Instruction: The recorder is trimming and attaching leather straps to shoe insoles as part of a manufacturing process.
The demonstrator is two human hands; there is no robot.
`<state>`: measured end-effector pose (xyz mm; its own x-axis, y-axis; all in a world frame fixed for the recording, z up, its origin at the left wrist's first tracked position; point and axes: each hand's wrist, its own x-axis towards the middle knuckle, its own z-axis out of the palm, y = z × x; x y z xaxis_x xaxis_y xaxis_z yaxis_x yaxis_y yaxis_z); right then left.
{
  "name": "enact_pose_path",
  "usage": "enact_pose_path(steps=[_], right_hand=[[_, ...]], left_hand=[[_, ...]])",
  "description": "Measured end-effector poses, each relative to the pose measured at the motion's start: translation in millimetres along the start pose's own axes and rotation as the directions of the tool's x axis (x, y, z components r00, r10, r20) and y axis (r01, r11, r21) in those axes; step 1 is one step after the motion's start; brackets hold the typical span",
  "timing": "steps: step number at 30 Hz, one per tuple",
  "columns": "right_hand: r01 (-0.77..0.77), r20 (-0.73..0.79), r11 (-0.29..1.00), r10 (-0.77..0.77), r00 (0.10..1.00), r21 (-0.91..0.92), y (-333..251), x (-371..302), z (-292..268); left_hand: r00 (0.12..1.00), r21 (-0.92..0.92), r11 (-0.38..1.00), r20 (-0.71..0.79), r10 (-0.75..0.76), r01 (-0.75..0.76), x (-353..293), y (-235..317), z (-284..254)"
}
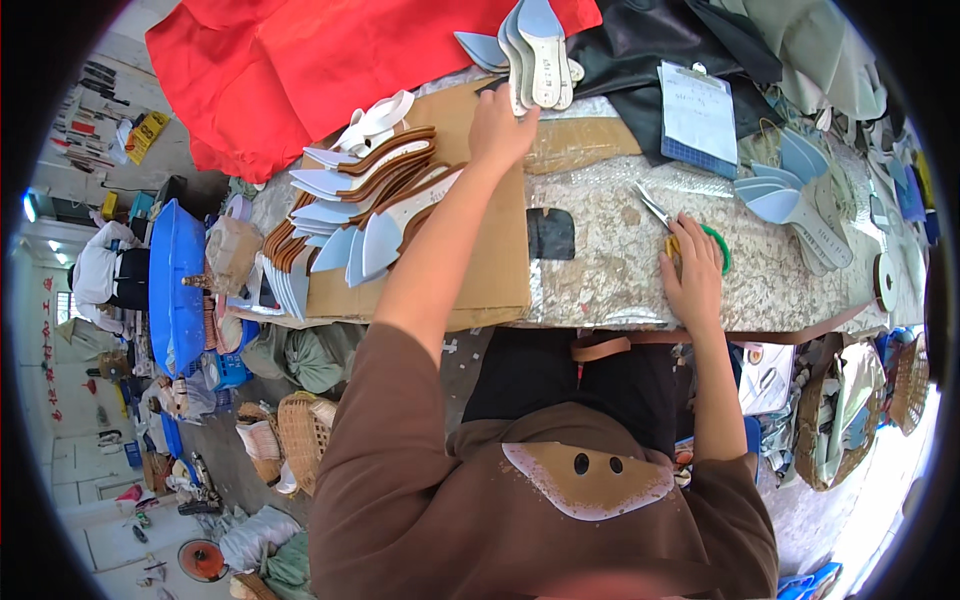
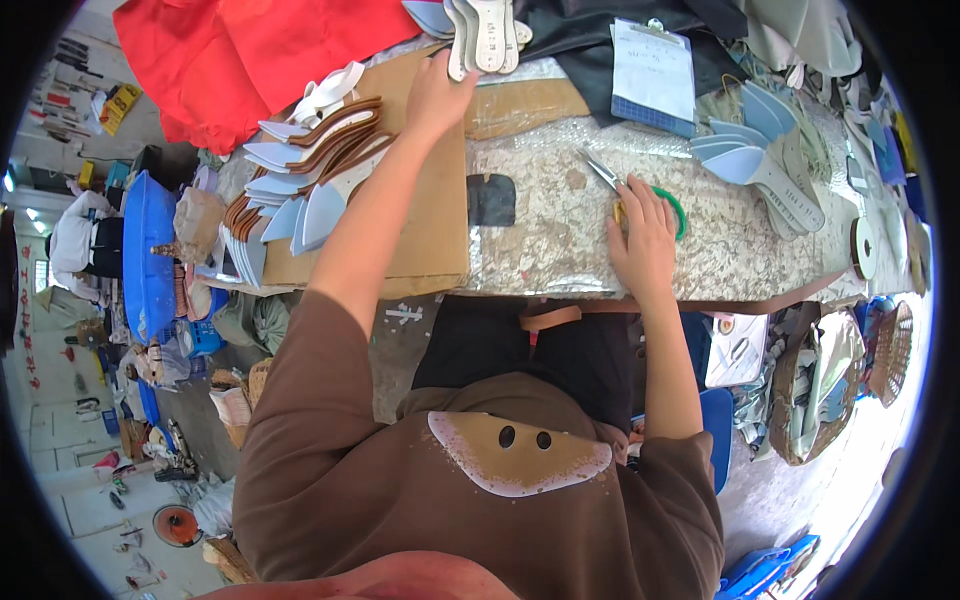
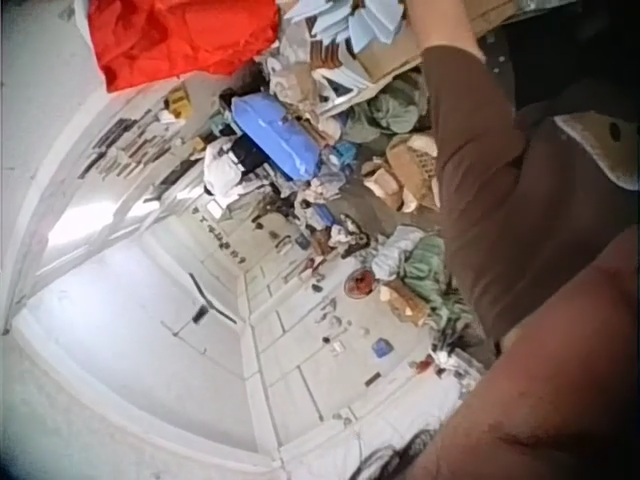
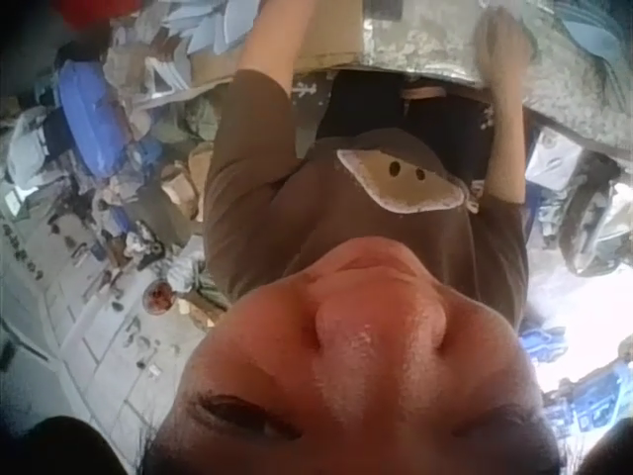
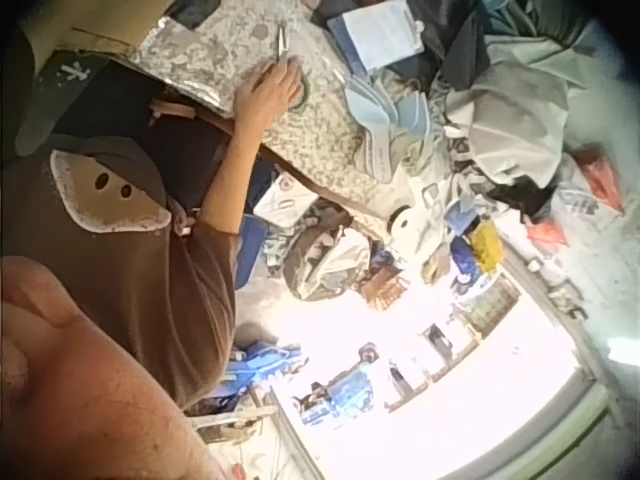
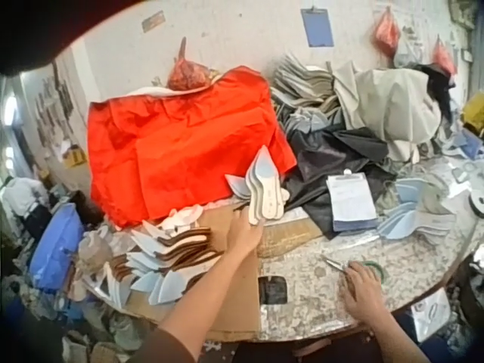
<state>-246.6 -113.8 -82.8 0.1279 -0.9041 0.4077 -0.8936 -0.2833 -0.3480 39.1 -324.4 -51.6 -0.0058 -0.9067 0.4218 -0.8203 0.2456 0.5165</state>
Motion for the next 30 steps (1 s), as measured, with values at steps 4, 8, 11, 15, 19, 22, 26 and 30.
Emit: enact_pose_path(steps=[4,8,11,15,19,22,26,30], right_hand=[[-0.064,-0.043,0.996,0.067,0.997,0.060,2,6,7],[-0.075,-0.066,0.991,0.082,0.994,0.108,4,7,7],[-0.070,-0.074,0.990,0.079,0.994,0.126,6,8,5],[-0.048,-0.110,0.987,0.065,0.992,0.155,9,5,5],[-0.044,-0.147,0.996,0.055,0.988,0.076,9,4,5],[0.094,-0.211,0.990,-0.070,0.975,0.106,-17,30,3],[0.219,-0.245,0.932,-0.149,0.958,0.290,-48,87,13],[0.176,-0.188,0.979,-0.193,0.963,-0.106,-54,130,53]], left_hand=[[0.945,-0.005,0.946,0.060,-0.323,0.324,66,-41,39],[0.919,0.106,0.936,0.178,-0.351,0.337,75,-32,30],[0.988,0.225,0.963,0.011,-0.154,0.148,54,-14,24],[0.930,0.349,0.923,-0.260,0.261,-0.162,19,33,6],[0.948,-0.377,0.888,-0.069,-0.312,0.265,-47,53,8],[0.855,-0.711,0.580,0.060,-0.514,0.398,-113,48,36],[0.962,-0.416,0.867,0.106,-0.251,0.273,-141,59,16],[0.996,-0.149,0.989,0.089,0.025,-0.011,-134,68,-15]])
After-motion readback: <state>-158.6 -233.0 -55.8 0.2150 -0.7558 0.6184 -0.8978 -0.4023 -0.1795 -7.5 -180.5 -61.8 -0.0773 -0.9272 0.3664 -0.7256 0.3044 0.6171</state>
